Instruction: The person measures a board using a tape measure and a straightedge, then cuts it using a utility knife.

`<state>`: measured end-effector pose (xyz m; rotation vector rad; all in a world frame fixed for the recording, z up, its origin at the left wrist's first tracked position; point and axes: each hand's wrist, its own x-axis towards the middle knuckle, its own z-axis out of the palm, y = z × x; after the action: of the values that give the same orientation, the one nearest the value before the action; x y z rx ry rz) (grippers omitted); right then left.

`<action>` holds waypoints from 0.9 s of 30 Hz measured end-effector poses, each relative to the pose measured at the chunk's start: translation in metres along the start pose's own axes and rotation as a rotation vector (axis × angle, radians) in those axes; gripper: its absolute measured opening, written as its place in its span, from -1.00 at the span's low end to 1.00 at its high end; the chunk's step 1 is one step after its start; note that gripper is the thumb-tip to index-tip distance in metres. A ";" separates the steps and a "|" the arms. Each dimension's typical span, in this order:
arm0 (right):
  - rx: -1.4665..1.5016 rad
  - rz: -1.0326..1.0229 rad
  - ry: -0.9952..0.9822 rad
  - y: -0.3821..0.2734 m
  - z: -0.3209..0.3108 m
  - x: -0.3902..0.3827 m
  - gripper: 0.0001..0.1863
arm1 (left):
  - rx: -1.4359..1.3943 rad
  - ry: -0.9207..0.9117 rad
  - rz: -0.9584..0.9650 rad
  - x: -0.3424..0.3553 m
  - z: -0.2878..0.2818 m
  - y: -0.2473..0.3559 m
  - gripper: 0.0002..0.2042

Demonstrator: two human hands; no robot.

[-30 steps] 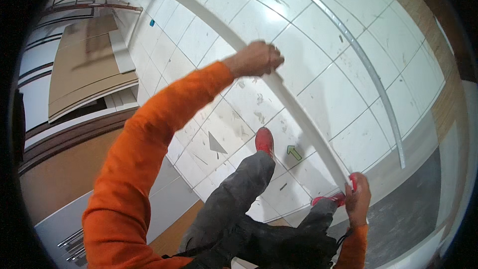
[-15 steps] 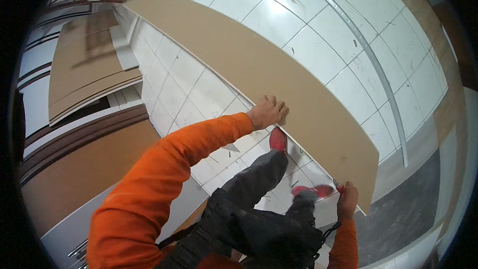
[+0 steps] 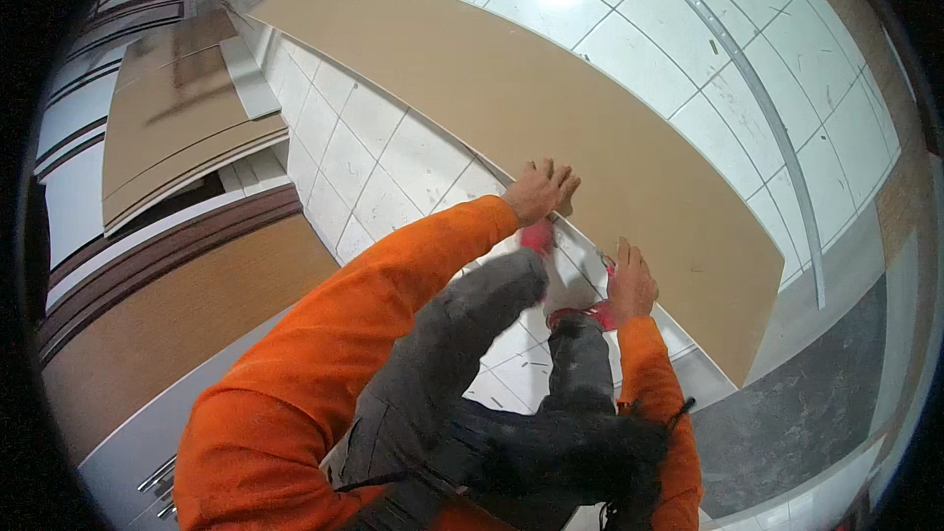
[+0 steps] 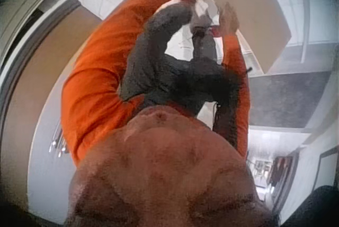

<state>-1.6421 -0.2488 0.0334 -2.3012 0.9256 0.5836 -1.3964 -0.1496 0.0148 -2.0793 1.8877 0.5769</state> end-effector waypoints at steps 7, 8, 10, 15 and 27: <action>-0.051 -0.077 0.101 -0.013 0.007 -0.002 -0.55 | 0.101 0.054 0.023 -0.012 0.004 -0.008 -0.50; -0.095 -0.113 0.209 -0.012 0.011 0.005 -0.50 | 0.091 0.049 0.041 -0.006 0.004 -0.014 -0.50; -0.143 -0.146 0.276 -0.006 0.022 -0.002 -0.44 | -0.147 -0.161 0.046 -0.004 -0.007 -0.019 -0.48; -0.049 -0.104 0.072 -0.001 0.004 0.006 -0.49 | -0.471 0.237 0.025 -0.033 -0.038 -0.064 -0.35; 0.069 -0.082 -0.001 -0.012 0.067 0.020 -0.58 | -2.402 0.382 -1.067 -0.095 0.160 -0.309 -0.57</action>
<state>-1.6321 -0.2067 -0.0233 -2.2651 0.8340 0.5103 -1.1140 0.0416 -0.1021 1.3271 0.6447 -1.0776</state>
